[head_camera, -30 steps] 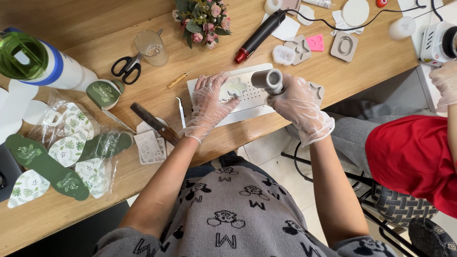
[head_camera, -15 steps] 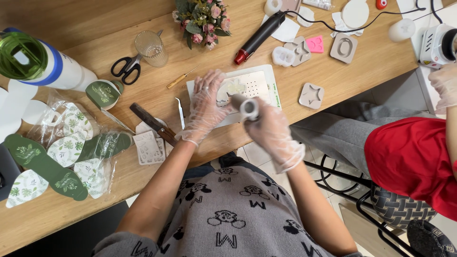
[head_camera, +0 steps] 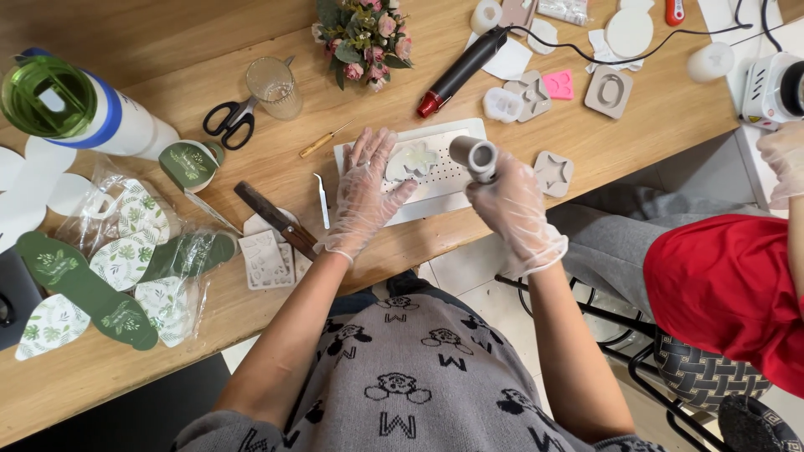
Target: Use a heat gun and styling tools to smooth and detail a wax ornament on a workbench.
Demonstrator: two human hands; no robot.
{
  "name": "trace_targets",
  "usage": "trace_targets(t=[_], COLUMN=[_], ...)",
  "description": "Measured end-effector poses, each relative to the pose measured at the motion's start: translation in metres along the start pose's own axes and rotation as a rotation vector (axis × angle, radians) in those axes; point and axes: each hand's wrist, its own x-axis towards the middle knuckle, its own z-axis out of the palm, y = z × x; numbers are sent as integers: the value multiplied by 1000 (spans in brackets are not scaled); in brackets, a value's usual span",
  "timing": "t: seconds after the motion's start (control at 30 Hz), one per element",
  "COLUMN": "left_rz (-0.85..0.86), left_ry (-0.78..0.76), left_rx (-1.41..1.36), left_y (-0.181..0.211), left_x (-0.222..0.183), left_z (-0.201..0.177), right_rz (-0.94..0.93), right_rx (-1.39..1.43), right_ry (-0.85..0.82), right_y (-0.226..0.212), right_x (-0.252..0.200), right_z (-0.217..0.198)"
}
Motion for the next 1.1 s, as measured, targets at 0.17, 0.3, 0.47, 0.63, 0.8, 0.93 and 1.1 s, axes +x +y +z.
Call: trace_targets(t=[0.17, 0.3, 0.47, 0.63, 0.8, 0.93, 1.1], left_rz=[-18, -26, -34, -56, -57, -73, -94], left_ry=[-8, -6, -21, -49, -63, -75, -81], left_rx=[26, 58, 77, 80, 74, 105, 137], left_y=[-7, -5, -5, -4, -4, -1, -4], left_x=[2, 1, 3, 3, 3, 5, 3], left_z=[9, 7, 7, 7, 5, 3, 6], right_rz=[-6, -110, -122, -26, 25, -24, -104], right_rx=[-31, -54, -38, -84, -128, -63, -33], right_ry=[-33, -135, -166, -76, -130, -181, -164], right_y=[-11, -16, -16, 3, 27, 1, -19], right_x=[-4, -5, -2, 12, 10, 2, 6], right_z=[6, 37, 33, 4, 9, 15, -3])
